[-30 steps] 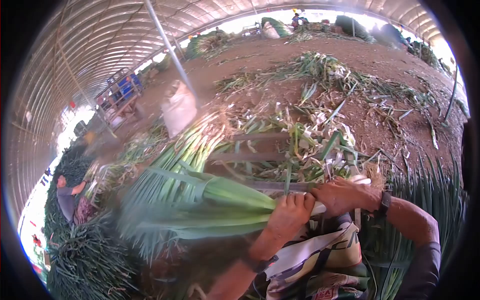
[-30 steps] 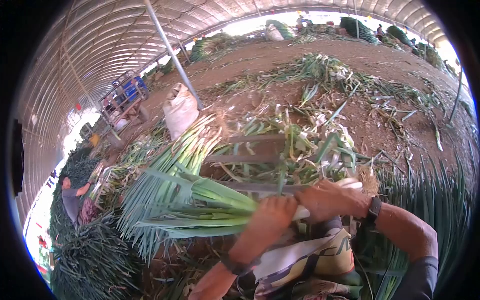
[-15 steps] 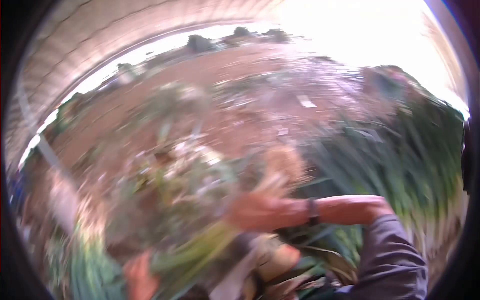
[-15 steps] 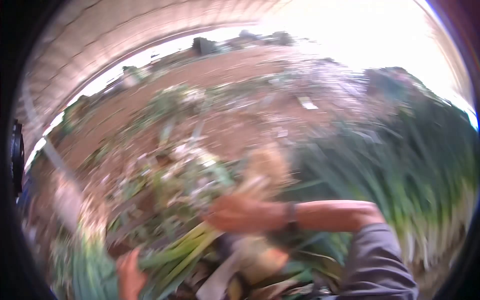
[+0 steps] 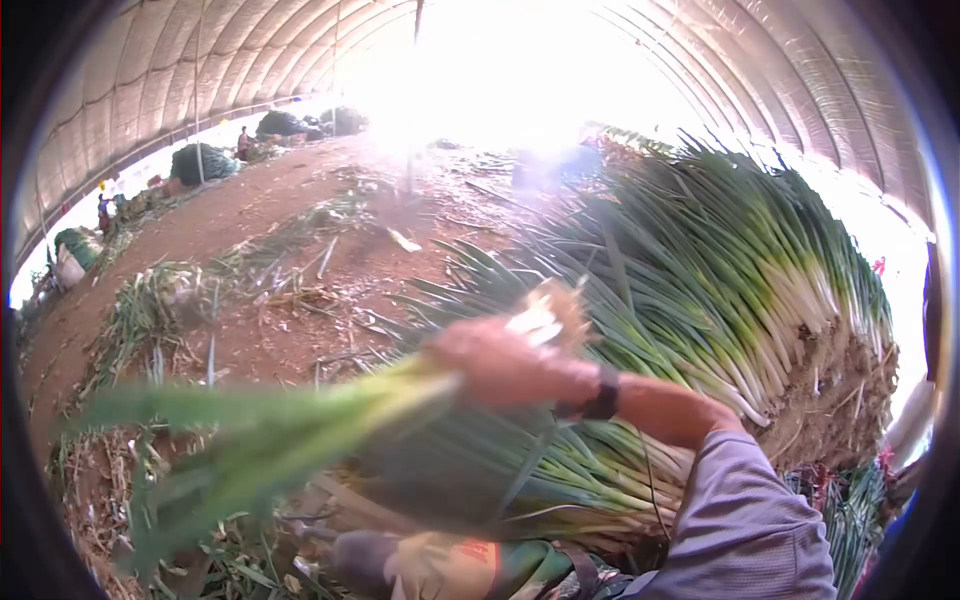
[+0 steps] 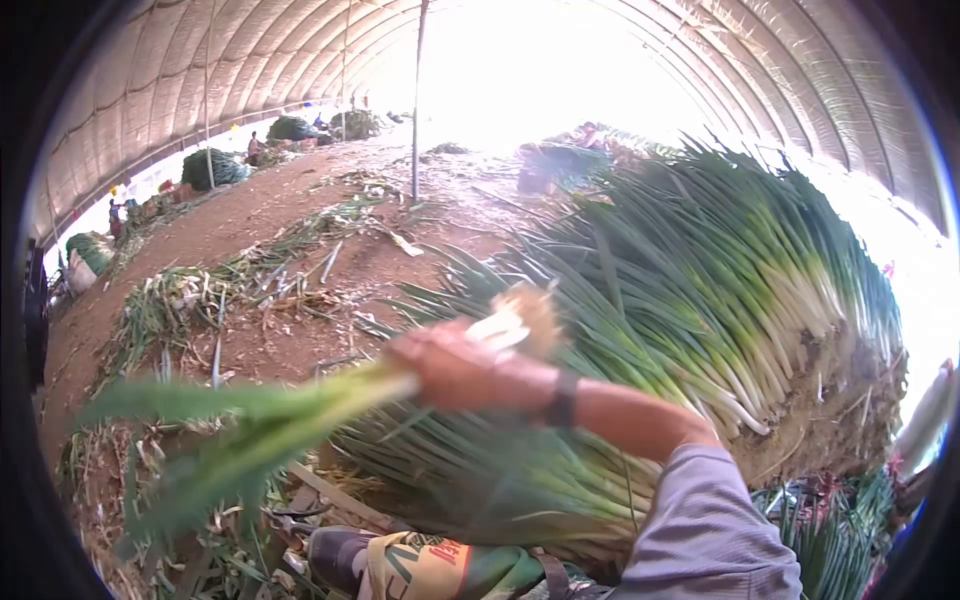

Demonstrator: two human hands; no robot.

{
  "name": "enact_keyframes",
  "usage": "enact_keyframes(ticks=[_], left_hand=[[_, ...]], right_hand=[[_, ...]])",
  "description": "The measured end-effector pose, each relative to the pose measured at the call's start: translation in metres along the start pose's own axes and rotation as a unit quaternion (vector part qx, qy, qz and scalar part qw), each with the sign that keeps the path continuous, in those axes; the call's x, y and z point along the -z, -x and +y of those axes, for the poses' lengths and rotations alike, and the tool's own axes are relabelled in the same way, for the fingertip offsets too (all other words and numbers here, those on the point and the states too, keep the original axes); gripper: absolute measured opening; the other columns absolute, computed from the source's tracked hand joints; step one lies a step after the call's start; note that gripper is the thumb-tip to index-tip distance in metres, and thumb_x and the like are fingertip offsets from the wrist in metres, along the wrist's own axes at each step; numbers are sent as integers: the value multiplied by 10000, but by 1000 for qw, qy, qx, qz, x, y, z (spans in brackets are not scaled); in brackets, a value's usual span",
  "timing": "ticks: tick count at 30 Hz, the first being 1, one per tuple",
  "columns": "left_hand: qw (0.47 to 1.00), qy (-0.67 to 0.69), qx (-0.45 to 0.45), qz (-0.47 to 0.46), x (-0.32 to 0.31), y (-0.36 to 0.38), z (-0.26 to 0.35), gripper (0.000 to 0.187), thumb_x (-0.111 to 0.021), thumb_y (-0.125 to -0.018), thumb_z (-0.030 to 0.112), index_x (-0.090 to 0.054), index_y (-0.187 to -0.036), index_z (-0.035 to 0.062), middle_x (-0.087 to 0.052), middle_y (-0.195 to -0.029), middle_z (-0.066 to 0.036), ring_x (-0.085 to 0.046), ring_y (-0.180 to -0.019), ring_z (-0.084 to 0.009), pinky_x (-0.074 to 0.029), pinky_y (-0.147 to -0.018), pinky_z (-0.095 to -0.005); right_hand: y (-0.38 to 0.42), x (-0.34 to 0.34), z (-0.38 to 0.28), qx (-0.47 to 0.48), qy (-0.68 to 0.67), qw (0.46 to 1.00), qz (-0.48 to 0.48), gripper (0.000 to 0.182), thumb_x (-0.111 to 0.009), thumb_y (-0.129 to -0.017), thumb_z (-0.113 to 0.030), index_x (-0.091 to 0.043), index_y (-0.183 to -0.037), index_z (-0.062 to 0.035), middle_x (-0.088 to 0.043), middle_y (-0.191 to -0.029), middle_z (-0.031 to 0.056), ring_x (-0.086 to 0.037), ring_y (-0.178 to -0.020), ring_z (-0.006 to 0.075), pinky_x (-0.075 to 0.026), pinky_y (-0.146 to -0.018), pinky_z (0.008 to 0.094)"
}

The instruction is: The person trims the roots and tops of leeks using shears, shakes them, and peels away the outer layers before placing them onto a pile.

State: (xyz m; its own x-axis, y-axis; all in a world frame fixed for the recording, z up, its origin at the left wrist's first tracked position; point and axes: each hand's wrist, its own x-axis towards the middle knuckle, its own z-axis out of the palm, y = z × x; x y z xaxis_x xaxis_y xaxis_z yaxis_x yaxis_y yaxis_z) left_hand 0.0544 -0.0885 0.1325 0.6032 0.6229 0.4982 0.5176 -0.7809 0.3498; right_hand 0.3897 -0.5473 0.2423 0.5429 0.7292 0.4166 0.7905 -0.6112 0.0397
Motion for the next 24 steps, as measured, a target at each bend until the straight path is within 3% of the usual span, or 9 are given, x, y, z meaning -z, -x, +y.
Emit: enact_keyframes(ticks=[7,9,11,13,15,17,19,20,24], left_hand=[[985,39,-57,-157,-68,-50,79,391,-617,-957,216,-632,-1286,5,-657,-1253,-222,-623,-1157,-388,-492,-964,-464],[961,16,-100,-256,-78,-59,87,438,-620,-965,237,-595,-1357,43,-626,-1322,-204,-596,-1211,-366,-471,-1011,-446],[936,-5,-116,-331,-86,-61,97,459,-625,-966,248,-578,-1385,69,-606,-1361,-193,-570,-1251,-363,-455,-1038,-446],[917,-36,-117,-380,-103,-63,90,493,-633,-963,253,-546,-1431,125,-572,-1418,-157,-524,-1308,-361,-405,-1096,-480],[907,-68,-136,-393,-109,-64,90,498,-633,-964,255,-540,-1440,145,-561,-1435,-147,-514,-1318,-364,-386,-1110,-502],[904,-48,-136,-403,-106,-62,92,507,-632,-966,267,-530,-1448,146,-549,-1449,-141,-496,-1338,-359,-368,-1121,-521],[908,23,-123,-400,-109,-57,84,512,-637,-963,274,-530,-1447,144,-551,-1446,-141,-493,-1341,-355,-370,-1120,-513],[910,-12,-96,-402,-90,-53,102,505,-637,-959,257,-538,-1438,132,-551,-1445,-144,-484,-1350,-352,-367,-1124,-495],[892,6,-38,-450,-71,-46,104,484,-639,-951,231,-563,-1405,79,-563,-1426,-169,-511,-1331,-344,-397,-1097,-467]], right_hand=[[104,143,90,-309,161,936,45,489,-778,-802,-273,-611,-1210,-61,-724,-993,153,-719,-798,278,-575,-742,402],[160,162,108,-337,117,932,63,501,-794,-778,-226,-610,-1208,-46,-729,-951,162,-712,-775,272,-562,-720,396],[214,164,114,-420,80,903,37,544,-776,-743,-226,-597,-1226,-50,-703,-879,207,-697,-824,361,-555,-753,442],[286,142,136,-418,100,903,16,568,-787,-747,-220,-595,-1249,-40,-710,-929,208,-694,-828,369,-558,-750,438],[338,117,137,-501,55,861,-70,709,-798,-763,-291,-533,-1372,-42,-704,-996,221,-683,-913,393,-546,-800,471],[409,74,146,-452,125,874,-127,905,-794,-778,-376,-373,-1513,-57,-666,-1131,257,-638,-1062,424,-506,-927,491],[401,62,128,-593,58,760,-258,1074,-778,-789,-441,-168,-1593,-76,-586,-1308,292,-540,-1262,430,-420,-1069,505],[418,49,131,-624,21,750,-220,1125,-783,-782,-446,-102,-1600,-80,-481,-1437,304,-443,-1359,453,-358,-1130,519],[425,38,141,-649,70,744,-141,1136,-799,-758,-457,-141,-1591,-54,-403,-1483,318,-357,-1398,501,-299,-1159,557]])
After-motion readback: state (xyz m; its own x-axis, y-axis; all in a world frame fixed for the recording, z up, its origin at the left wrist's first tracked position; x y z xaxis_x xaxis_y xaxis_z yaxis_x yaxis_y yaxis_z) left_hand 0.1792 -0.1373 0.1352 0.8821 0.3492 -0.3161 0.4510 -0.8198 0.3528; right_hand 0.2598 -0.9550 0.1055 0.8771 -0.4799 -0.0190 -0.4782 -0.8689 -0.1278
